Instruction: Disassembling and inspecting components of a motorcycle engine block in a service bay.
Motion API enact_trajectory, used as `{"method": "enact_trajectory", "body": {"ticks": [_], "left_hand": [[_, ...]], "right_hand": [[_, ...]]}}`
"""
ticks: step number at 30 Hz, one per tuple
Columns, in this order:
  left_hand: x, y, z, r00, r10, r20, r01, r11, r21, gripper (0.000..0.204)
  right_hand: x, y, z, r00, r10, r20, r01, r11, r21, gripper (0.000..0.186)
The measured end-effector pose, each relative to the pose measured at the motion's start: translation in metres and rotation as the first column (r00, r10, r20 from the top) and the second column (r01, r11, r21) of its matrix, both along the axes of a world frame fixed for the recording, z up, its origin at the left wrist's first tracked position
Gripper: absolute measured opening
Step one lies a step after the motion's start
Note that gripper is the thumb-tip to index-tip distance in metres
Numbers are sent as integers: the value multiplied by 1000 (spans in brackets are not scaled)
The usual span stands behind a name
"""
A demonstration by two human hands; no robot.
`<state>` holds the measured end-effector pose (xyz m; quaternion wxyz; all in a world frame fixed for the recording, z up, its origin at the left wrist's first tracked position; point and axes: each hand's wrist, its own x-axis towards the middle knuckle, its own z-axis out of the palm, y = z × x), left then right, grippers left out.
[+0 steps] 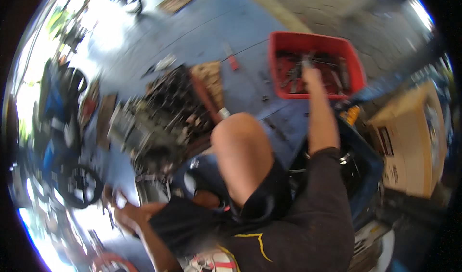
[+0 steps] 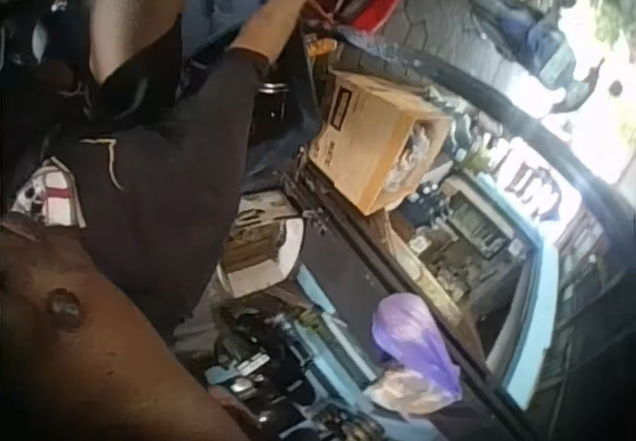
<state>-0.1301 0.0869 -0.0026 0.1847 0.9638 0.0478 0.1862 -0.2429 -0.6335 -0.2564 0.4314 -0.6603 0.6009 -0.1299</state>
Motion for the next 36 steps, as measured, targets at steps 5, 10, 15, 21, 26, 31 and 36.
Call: {"method": "enact_trajectory", "body": {"ticks": [5, 10, 15, 21, 26, 31, 36], "left_hand": [[-3, -127, 0, 831, -501, 244, 528, 848, -57, 70], [9, -139, -27, 827, -463, 319, 473, 880, 50, 70], [17, -137, -44, 822, -438, 364, 424, 897, 122, 63], [23, -132, -49, 832, -445, 332, 422, 895, 142, 60], [34, -121, -47, 802, -491, 340, 461, 871, 171, 58], [57, -97, -42, 783, -543, 302, 506, 839, 198, 58], [82, -89, -40, 707, -624, 332, 596, 779, 196, 57]], "right_hand": [[-55, 16, 131, 894, 447, -16, -439, 870, -225, 34], [-73, 122, 310, 833, 345, 433, -288, 938, -194, 41], [-42, 167, 339, 787, 293, 544, -300, 951, -79, 35], [-7, 188, 315, 732, 404, 549, -484, 875, 1, 34], [6, 188, 293, 688, 446, 573, -563, 826, 33, 34], [9, 176, 278, 662, 424, 618, -571, 819, 50, 33], [2, 168, 266, 622, 412, 666, -597, 800, 62, 34]]}}
